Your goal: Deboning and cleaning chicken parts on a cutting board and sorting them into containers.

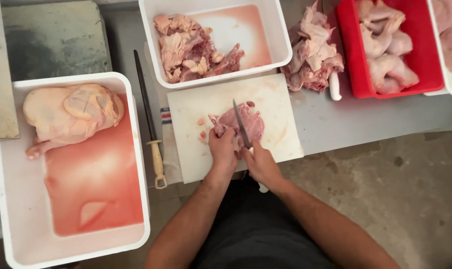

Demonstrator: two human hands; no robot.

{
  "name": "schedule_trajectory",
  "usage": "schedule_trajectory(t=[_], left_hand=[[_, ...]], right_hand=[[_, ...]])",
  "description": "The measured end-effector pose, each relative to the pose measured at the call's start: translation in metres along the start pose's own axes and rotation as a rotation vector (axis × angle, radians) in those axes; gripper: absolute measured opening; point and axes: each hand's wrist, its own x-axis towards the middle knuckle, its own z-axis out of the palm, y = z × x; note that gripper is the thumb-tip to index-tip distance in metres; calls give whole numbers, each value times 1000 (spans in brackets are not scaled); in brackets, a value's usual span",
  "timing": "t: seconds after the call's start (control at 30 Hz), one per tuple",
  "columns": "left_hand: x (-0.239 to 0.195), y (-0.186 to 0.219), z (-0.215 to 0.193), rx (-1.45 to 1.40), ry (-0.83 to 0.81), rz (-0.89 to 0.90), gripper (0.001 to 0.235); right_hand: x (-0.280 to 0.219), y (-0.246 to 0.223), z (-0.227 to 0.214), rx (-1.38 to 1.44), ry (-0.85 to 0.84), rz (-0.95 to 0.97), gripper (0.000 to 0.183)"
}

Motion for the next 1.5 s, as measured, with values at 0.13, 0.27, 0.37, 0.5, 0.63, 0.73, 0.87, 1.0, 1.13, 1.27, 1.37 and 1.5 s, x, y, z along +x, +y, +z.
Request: schedule_trajectory(t=[0.13, 0.27, 0.37, 0.5, 0.63, 0.73, 0.87, 1.0, 1.13, 1.27, 1.37, 1.5], left_hand=[[15, -21, -5, 29, 25, 53, 43], [38, -46, -30, 283, -66, 309, 32], [34, -26, -44, 591, -241, 931, 16], [58, -65, -79, 850, -390, 1760, 46], [38, -56, -81, 916, -262, 1860, 46], [38, -69, -82, 916, -173, 1872, 54], [43, -81, -83, 889, -179, 1804, 44], [60, -98, -91, 677, -322, 1457, 32], [17, -53, -98, 242, -226, 924, 35], [12, -44, -130, 118, -224, 799, 36], [13, -33, -131, 100, -223, 773, 36], [8, -33, -136, 112, -202, 785, 36]], right_hand=[[8, 17, 16, -126, -19, -65, 31], [3, 0, 1, -138, -60, 51, 35], [-3, 4, -17, -108, -91, -9, 33], [18, 31, -42, -313, -138, -226, 35], [35, 6, -67, -559, -296, -390, 32], [48, 17, -55, -711, -357, -501, 34], [55, 26, -38, -849, -445, -500, 39], [59, 40, -22, -876, -379, -445, 38], [63, 43, -19, -848, -358, -437, 41], [61, 42, -26, -809, -347, -388, 44], [56, 31, -26, -744, -363, -353, 45], [8, -3, -9, -477, -413, -366, 34]])
